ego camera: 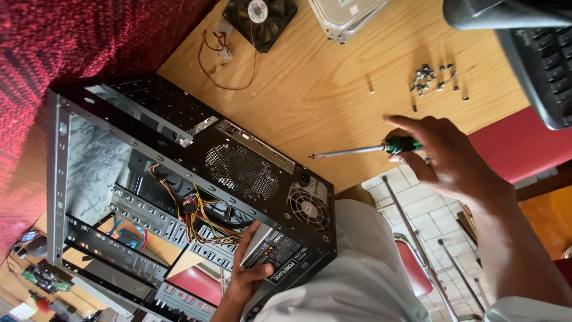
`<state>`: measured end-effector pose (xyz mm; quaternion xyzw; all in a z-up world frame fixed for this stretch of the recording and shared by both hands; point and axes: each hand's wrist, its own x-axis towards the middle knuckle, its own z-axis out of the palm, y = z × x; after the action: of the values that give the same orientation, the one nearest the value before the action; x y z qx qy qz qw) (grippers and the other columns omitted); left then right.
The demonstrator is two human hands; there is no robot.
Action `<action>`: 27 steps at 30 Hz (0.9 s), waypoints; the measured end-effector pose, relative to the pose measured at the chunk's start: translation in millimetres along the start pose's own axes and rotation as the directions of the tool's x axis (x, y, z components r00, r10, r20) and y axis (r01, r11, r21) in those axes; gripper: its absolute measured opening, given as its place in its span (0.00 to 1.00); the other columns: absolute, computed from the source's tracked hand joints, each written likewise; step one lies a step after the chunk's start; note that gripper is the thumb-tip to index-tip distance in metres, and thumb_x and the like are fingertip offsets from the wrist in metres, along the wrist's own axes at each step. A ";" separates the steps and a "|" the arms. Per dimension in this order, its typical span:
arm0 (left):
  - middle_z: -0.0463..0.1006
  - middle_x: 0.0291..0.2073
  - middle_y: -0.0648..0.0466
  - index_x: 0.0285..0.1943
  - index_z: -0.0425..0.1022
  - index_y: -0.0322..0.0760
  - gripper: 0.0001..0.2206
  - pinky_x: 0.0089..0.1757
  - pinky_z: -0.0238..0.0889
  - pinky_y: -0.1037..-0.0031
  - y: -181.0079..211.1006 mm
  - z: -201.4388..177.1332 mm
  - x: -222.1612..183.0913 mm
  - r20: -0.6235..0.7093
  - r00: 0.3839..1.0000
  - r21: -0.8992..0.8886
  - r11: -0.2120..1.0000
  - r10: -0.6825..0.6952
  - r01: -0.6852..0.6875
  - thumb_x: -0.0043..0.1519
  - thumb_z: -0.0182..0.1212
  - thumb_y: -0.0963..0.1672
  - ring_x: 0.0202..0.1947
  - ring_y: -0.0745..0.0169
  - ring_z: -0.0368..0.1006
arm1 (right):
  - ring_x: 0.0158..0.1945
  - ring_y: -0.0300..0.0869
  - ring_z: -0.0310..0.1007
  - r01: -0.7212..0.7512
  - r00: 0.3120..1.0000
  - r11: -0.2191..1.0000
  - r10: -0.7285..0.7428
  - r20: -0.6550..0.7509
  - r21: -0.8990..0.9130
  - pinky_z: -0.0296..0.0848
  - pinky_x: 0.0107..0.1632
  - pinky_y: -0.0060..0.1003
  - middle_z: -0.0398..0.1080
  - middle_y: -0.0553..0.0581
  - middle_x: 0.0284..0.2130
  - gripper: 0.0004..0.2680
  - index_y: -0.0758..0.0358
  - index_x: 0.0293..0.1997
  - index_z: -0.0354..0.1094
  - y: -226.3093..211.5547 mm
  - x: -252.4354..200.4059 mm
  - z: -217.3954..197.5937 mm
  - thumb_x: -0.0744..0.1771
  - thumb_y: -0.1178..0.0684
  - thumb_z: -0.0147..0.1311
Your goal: The person positions a power supply unit inside a computer case and secures it using a screwdriver and screws.
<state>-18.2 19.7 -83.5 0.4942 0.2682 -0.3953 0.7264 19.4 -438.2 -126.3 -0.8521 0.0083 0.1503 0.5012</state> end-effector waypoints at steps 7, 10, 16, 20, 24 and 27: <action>0.72 0.56 0.37 0.71 0.59 0.30 0.42 0.53 0.71 0.54 10.0 11.7 -4.3 0.054 0.998 -0.013 0.999 0.036 -0.035 0.47 0.81 0.41 0.53 0.40 0.72 | 0.45 0.46 0.78 0.076 0.995 0.994 -0.081 -0.056 -0.083 0.69 0.50 0.44 0.79 0.49 0.42 0.12 0.58 0.55 0.70 21.8 4.3 10.9 0.66 0.62 0.57; 0.67 0.59 0.36 0.72 0.61 0.33 0.42 0.52 0.73 0.53 12.7 12.2 -9.7 0.035 0.998 0.015 0.999 0.047 -0.048 0.48 0.82 0.43 0.55 0.38 0.71 | 0.43 0.46 0.79 0.100 0.994 0.992 -0.103 -0.040 -0.076 0.69 0.46 0.42 0.79 0.51 0.42 0.13 0.59 0.55 0.69 22.0 5.6 10.3 0.65 0.62 0.61; 0.71 0.58 0.32 0.76 0.55 0.29 0.45 0.52 0.73 0.50 16.8 11.9 -17.9 -0.019 0.999 0.020 0.999 -0.027 0.028 0.50 0.80 0.43 0.54 0.32 0.74 | 0.43 0.46 0.77 0.077 0.997 0.994 -0.077 0.003 -0.079 0.70 0.46 0.43 0.77 0.53 0.42 0.15 0.57 0.57 0.70 22.8 5.0 11.2 0.65 0.61 0.61; 0.70 0.59 0.32 0.74 0.59 0.28 0.44 0.51 0.71 0.52 18.5 21.7 -18.9 -0.096 0.995 0.040 0.999 0.009 -0.006 0.48 0.80 0.45 0.54 0.35 0.72 | 0.44 0.44 0.78 0.226 0.974 0.974 -0.226 -0.011 -0.009 0.74 0.47 0.42 0.78 0.54 0.43 0.16 0.61 0.58 0.69 17.9 8.2 5.2 0.65 0.62 0.62; 0.72 0.59 0.31 0.74 0.61 0.33 0.44 0.52 0.70 0.54 18.1 23.6 -26.1 -0.236 0.968 -0.018 0.996 -0.090 0.088 0.45 0.78 0.42 0.53 0.33 0.73 | 0.47 0.42 0.76 0.257 0.966 0.966 -0.256 0.036 -0.035 0.70 0.47 0.41 0.76 0.51 0.45 0.17 0.54 0.60 0.70 11.9 3.9 0.9 0.65 0.60 0.63; 0.72 0.59 0.33 0.75 0.58 0.33 0.45 0.54 0.65 0.58 19.5 26.9 -24.9 -0.175 0.982 0.010 0.997 -0.072 0.075 0.47 0.78 0.44 0.56 0.36 0.71 | 0.45 0.40 0.75 0.292 0.956 0.955 -0.292 0.016 -0.054 0.68 0.44 0.40 0.76 0.49 0.46 0.16 0.51 0.60 0.71 2.8 4.0 -2.7 0.65 0.58 0.62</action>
<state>-15.4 6.2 -44.4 0.5229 0.3456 -0.3790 0.6808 23.5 -441.4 -128.5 -0.8570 -0.1236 0.0780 0.4942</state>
